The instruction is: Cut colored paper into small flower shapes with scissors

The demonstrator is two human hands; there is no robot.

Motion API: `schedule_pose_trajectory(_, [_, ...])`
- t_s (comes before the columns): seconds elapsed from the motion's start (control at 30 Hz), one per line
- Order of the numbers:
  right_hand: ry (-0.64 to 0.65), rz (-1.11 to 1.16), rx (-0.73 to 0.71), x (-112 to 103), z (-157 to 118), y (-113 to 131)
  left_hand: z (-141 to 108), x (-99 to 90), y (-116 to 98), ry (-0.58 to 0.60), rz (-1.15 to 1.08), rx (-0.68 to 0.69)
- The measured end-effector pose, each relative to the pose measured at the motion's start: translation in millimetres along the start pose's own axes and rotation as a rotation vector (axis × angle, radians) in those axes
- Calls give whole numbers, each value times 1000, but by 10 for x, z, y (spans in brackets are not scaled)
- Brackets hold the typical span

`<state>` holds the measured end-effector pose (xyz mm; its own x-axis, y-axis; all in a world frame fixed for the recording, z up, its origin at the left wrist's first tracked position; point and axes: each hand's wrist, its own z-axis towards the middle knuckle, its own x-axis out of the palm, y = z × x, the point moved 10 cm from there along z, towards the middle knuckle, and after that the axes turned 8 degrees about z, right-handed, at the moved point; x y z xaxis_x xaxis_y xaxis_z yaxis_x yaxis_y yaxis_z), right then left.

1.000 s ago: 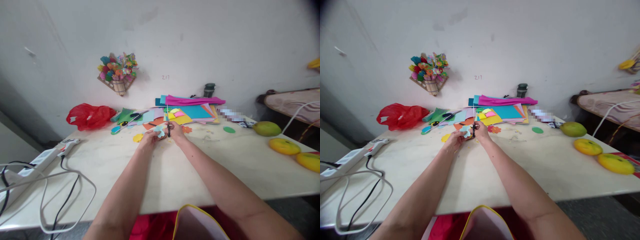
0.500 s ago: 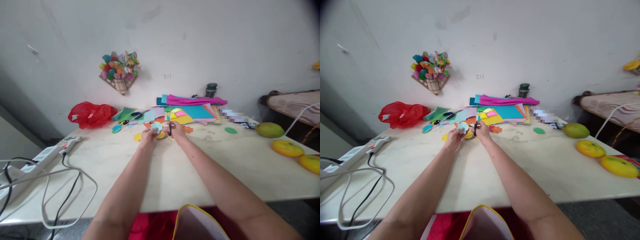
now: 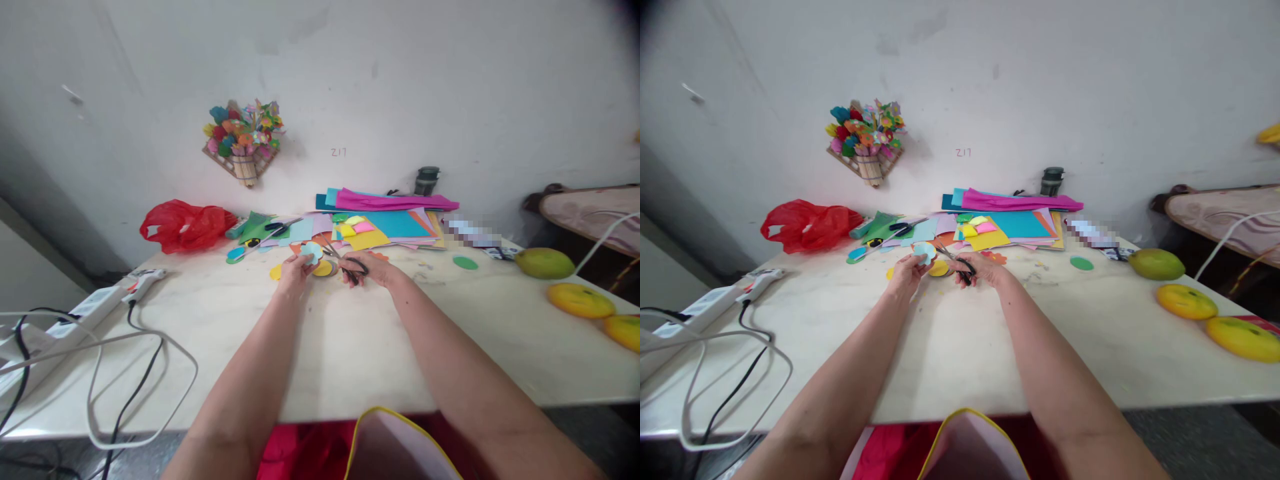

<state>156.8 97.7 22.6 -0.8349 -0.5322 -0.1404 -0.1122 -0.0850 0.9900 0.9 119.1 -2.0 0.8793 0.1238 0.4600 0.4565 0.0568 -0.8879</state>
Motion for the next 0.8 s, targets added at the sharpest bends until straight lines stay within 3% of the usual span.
schedule_pose_trajectory(0.27, [30, -24, 21, 103, 27, -48, 6, 33, 55, 45, -14, -26])
schedule_pose_trajectory(0.8, [5, -30, 18, 100, 63, -69, -9, 24, 45, 7, -1, -24])
